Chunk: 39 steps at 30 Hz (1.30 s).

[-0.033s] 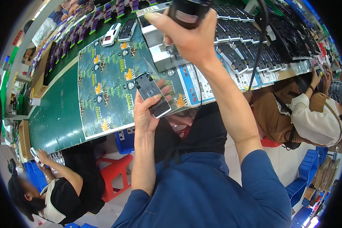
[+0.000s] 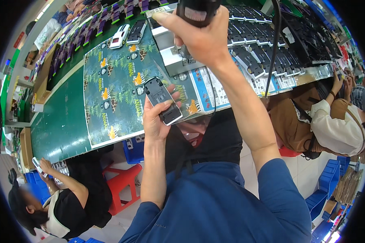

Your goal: Assembling plastic housings for small electronic devices using an electric screwdriver on a factory assembly line.

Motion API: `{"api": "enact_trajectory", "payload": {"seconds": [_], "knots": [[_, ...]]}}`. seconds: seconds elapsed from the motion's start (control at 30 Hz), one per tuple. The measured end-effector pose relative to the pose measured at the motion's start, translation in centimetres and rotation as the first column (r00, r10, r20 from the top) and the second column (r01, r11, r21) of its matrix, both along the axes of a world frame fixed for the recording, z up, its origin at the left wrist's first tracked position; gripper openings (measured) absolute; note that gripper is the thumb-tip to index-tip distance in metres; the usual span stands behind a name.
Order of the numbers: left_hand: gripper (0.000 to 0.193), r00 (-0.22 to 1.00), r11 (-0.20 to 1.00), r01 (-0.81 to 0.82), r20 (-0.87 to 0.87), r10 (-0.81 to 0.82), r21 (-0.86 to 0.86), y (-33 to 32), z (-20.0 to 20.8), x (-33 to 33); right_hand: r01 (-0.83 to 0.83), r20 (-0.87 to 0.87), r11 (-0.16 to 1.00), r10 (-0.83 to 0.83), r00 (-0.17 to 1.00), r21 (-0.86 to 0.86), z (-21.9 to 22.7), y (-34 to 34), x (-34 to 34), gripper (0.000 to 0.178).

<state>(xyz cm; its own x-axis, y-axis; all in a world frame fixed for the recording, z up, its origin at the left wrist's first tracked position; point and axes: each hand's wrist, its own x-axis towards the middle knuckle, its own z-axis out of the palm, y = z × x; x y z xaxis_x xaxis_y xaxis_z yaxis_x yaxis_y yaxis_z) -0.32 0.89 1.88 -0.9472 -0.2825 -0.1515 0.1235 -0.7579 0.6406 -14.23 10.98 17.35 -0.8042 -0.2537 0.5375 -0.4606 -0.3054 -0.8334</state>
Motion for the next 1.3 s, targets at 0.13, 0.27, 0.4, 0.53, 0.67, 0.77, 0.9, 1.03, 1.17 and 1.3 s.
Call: {"api": "enact_trajectory", "payload": {"seconds": [0.13,0.27,0.4,0.53,0.67,0.77,0.9,1.03,1.17,1.3], "knots": [[0.054,0.998,0.991,-0.054,-0.014,0.056,0.124,0.0,-0.8,-0.5,-0.280,0.063,0.956,0.286,0.956,-0.089,-1.4,2.6,0.3,0.018],[0.053,0.998,0.985,-0.054,-0.018,0.058,0.163,-0.3,-0.9,-0.5,-0.487,0.051,0.843,0.510,0.859,-0.228,-2.1,4.5,4.9,0.016],[0.052,0.998,0.983,-0.057,-0.028,0.062,0.177,-0.5,-1.1,-0.5,-0.501,-0.049,0.840,0.503,0.863,-0.208,-3.5,4.2,6.8,0.016],[0.056,0.996,0.972,-0.086,0.000,0.088,0.219,-0.1,-0.7,-1.0,-0.419,0.117,0.847,0.476,0.872,-0.327,-4.1,3.5,7.7,0.017],[0.051,0.995,0.975,-0.089,-0.018,0.094,0.202,0.1,-0.5,-1.5,-0.358,0.088,0.934,0.358,0.930,-0.012,-4.0,3.5,7.7,0.017],[0.036,0.992,0.971,-0.121,0.062,0.110,0.207,-0.2,-0.9,-1.5,-0.463,0.006,0.881,0.465,0.885,0.094,-3.4,2.3,7.8,0.017],[0.027,0.989,0.958,-0.118,0.121,0.089,0.261,0.5,0.3,-1.8,-0.538,0.052,0.841,0.541,0.840,-0.053,-4.9,2.0,7.4,0.019],[0.029,0.996,0.974,-0.061,0.075,0.046,0.220,0.8,0.1,-2.1,-0.668,-0.023,0.736,0.670,0.742,-0.113,-6.3,3.6,6.3,0.023],[0.023,0.994,0.977,-0.095,0.079,0.081,0.193,0.2,0.2,-1.2,-0.645,-0.023,0.754,0.648,0.762,-0.124,-7.1,3.4,6.4,0.024],[0.021,0.993,0.977,-0.104,0.076,0.091,0.186,-0.1,0.2,-0.8,-0.609,-0.016,0.776,0.615,0.788,-0.166,-7.3,3.1,6.8,0.023]]}}
